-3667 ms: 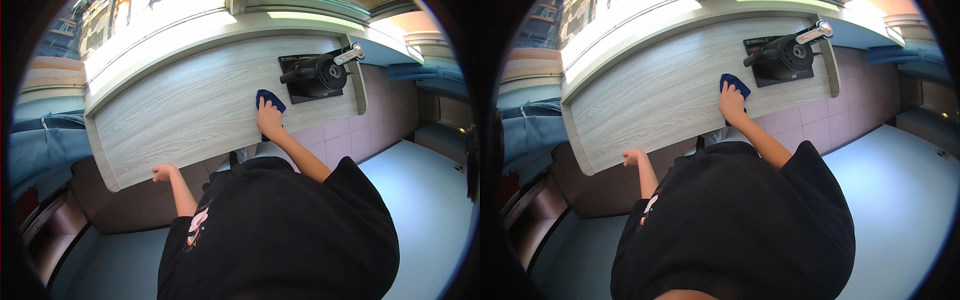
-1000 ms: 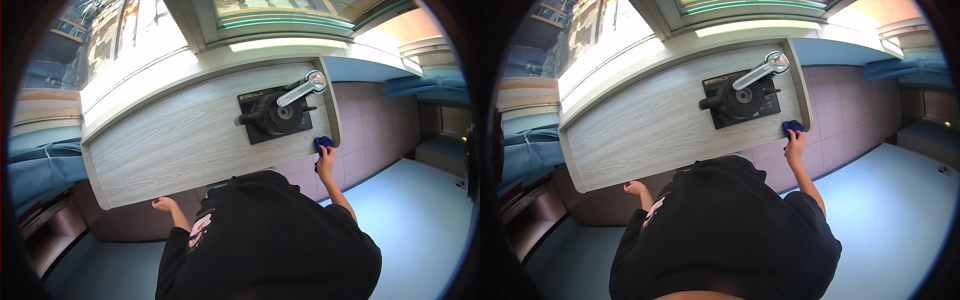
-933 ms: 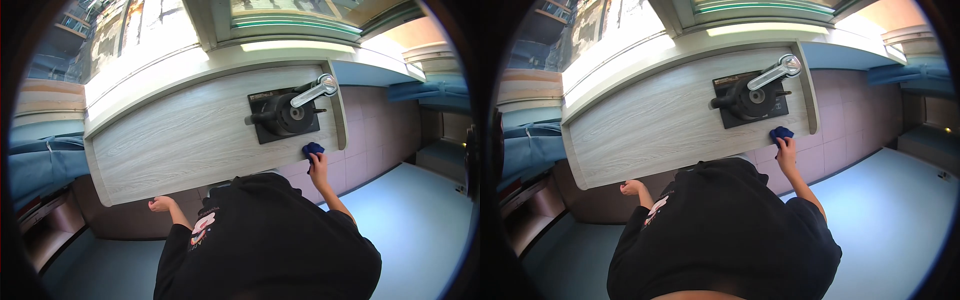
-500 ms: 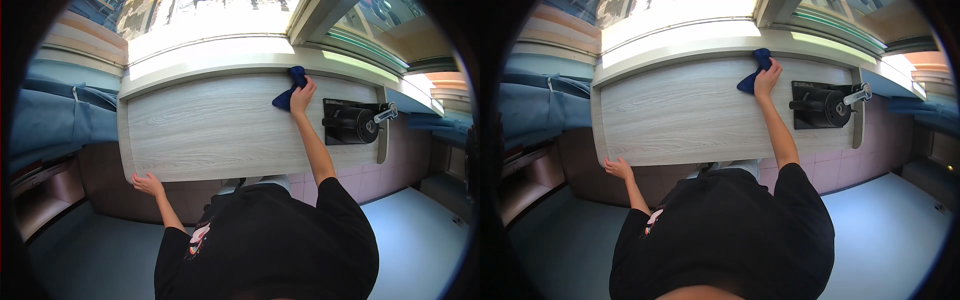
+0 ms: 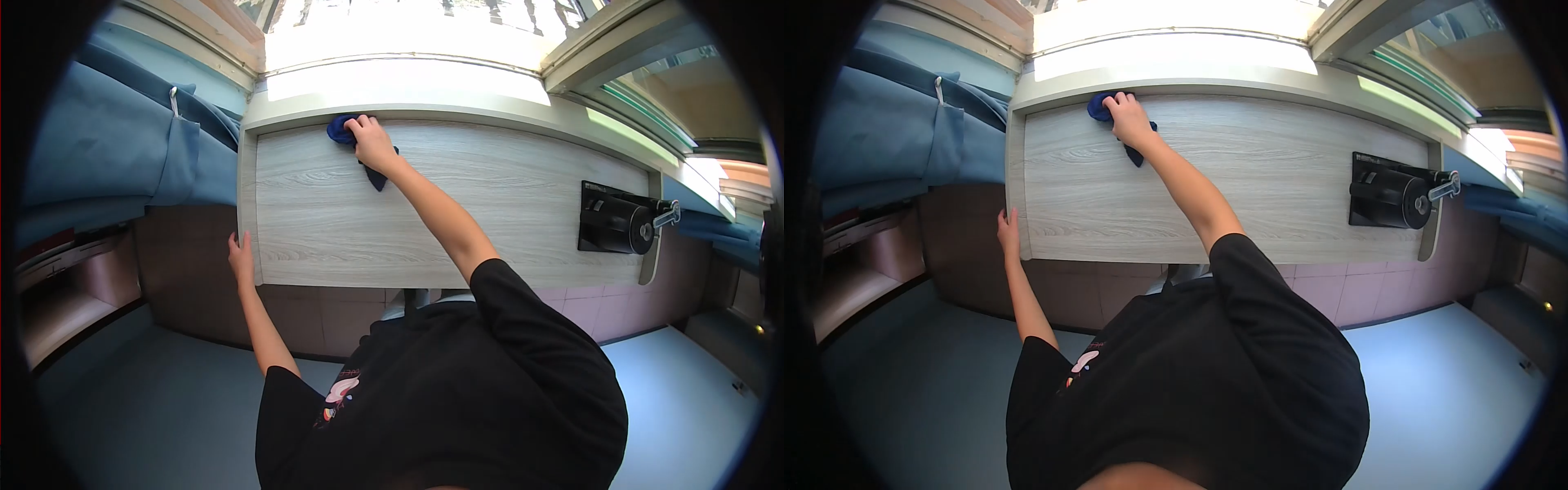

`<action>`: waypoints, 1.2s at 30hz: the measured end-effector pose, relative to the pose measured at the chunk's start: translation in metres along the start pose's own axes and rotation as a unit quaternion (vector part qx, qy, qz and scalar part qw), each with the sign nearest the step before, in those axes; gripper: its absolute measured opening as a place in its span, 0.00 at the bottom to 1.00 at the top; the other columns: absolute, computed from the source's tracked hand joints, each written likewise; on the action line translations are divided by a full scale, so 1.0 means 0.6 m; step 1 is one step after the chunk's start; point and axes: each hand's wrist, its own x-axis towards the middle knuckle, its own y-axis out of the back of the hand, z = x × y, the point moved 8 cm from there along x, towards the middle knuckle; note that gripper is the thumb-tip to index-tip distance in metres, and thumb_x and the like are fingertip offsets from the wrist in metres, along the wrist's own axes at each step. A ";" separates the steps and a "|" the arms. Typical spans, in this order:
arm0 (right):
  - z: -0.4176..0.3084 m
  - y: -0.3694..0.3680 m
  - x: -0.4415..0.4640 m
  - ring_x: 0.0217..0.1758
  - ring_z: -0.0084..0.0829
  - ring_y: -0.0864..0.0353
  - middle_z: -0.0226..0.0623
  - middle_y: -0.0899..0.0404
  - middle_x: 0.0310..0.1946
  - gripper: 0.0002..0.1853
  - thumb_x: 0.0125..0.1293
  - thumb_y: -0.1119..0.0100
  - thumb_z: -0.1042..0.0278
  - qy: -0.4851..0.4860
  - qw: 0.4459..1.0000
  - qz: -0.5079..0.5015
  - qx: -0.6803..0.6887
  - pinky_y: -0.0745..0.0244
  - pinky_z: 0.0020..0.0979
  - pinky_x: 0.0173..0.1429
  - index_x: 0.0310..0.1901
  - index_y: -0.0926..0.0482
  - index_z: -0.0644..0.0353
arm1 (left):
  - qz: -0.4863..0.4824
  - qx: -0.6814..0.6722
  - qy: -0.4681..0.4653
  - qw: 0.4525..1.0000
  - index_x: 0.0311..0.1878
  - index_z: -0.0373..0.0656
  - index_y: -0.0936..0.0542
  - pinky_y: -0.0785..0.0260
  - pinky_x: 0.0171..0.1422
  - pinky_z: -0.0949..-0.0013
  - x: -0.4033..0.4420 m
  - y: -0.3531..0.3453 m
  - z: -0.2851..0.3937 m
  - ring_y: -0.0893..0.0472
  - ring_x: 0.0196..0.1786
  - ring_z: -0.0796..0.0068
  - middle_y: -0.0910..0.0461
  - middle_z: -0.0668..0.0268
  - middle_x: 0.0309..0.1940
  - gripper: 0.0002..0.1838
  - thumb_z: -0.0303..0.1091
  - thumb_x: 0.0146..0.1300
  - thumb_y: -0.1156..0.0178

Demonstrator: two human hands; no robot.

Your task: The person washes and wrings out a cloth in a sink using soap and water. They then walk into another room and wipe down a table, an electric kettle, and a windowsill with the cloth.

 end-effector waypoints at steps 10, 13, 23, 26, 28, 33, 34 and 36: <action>0.285 0.500 -0.154 0.47 0.47 0.29 0.46 0.29 0.41 0.16 0.55 0.45 0.69 -0.229 0.882 0.369 -0.181 0.34 0.40 0.52 0.46 0.28 0.62 | -0.002 0.174 -0.090 0.981 0.53 0.34 0.29 0.32 0.48 0.53 0.025 -0.014 0.021 0.24 0.46 0.45 0.23 0.44 0.41 0.31 0.55 0.61 0.51; 0.398 0.437 -0.102 0.48 0.50 0.29 0.54 0.28 0.43 0.20 0.57 0.47 0.62 -0.366 0.860 0.111 -0.339 0.33 0.43 0.52 0.49 0.30 0.63 | 0.019 0.185 -0.111 0.976 0.52 0.35 0.30 0.30 0.43 0.52 0.026 -0.020 0.014 0.22 0.41 0.45 0.22 0.45 0.37 0.27 0.52 0.64 0.53; 0.136 -0.039 0.255 0.44 0.54 0.32 0.61 0.33 0.43 0.17 0.50 0.49 0.69 -0.138 0.981 -0.038 -0.129 0.35 0.44 0.49 0.43 0.27 0.64 | 0.005 0.200 -0.081 0.976 0.51 0.37 0.29 0.30 0.41 0.51 0.017 -0.015 0.030 0.21 0.38 0.46 0.21 0.47 0.35 0.25 0.51 0.63 0.53; -0.013 -0.196 0.329 0.48 0.49 0.33 0.59 0.31 0.45 0.16 0.47 0.49 0.71 -0.030 0.991 -0.116 -0.065 0.38 0.40 0.50 0.40 0.25 0.67 | 0.014 0.201 -0.078 0.976 0.50 0.38 0.29 0.30 0.40 0.51 0.019 -0.010 0.025 0.21 0.37 0.46 0.21 0.47 0.33 0.25 0.51 0.63 0.53; -0.086 -0.274 0.358 0.52 0.50 0.34 0.59 0.32 0.50 0.21 0.46 0.46 0.69 -0.017 0.993 -0.111 0.039 0.38 0.42 0.56 0.44 0.25 0.66 | 0.015 0.201 -0.077 0.976 0.50 0.38 0.29 0.30 0.40 0.51 0.019 -0.011 0.024 0.21 0.37 0.46 0.21 0.47 0.33 0.25 0.52 0.63 0.52; -0.135 -0.286 0.337 0.62 0.45 0.37 0.46 0.42 0.63 0.21 0.57 0.54 0.72 0.127 0.976 -0.151 -0.097 0.35 0.38 0.60 0.54 0.27 0.55 | 0.005 0.176 -0.075 0.981 0.50 0.38 0.28 0.30 0.39 0.51 0.020 -0.014 0.009 0.21 0.37 0.46 0.21 0.47 0.32 0.26 0.52 0.62 0.51; -0.116 -0.256 0.329 0.61 0.40 0.34 0.39 0.40 0.63 0.24 0.56 0.54 0.76 0.098 0.977 -0.166 -0.086 0.33 0.36 0.58 0.56 0.28 0.48 | 0.001 0.171 -0.079 0.982 0.50 0.38 0.28 0.30 0.39 0.51 0.024 -0.014 0.012 0.21 0.37 0.46 0.21 0.47 0.32 0.26 0.53 0.62 0.51; -0.064 -0.176 0.316 0.59 0.39 0.31 0.37 0.39 0.63 0.26 0.55 0.54 0.78 0.069 0.974 -0.197 -0.083 0.32 0.34 0.56 0.56 0.28 0.43 | 0.016 0.173 -0.086 0.981 0.50 0.38 0.28 0.30 0.38 0.51 0.026 -0.013 0.021 0.21 0.37 0.46 0.21 0.47 0.32 0.26 0.52 0.62 0.51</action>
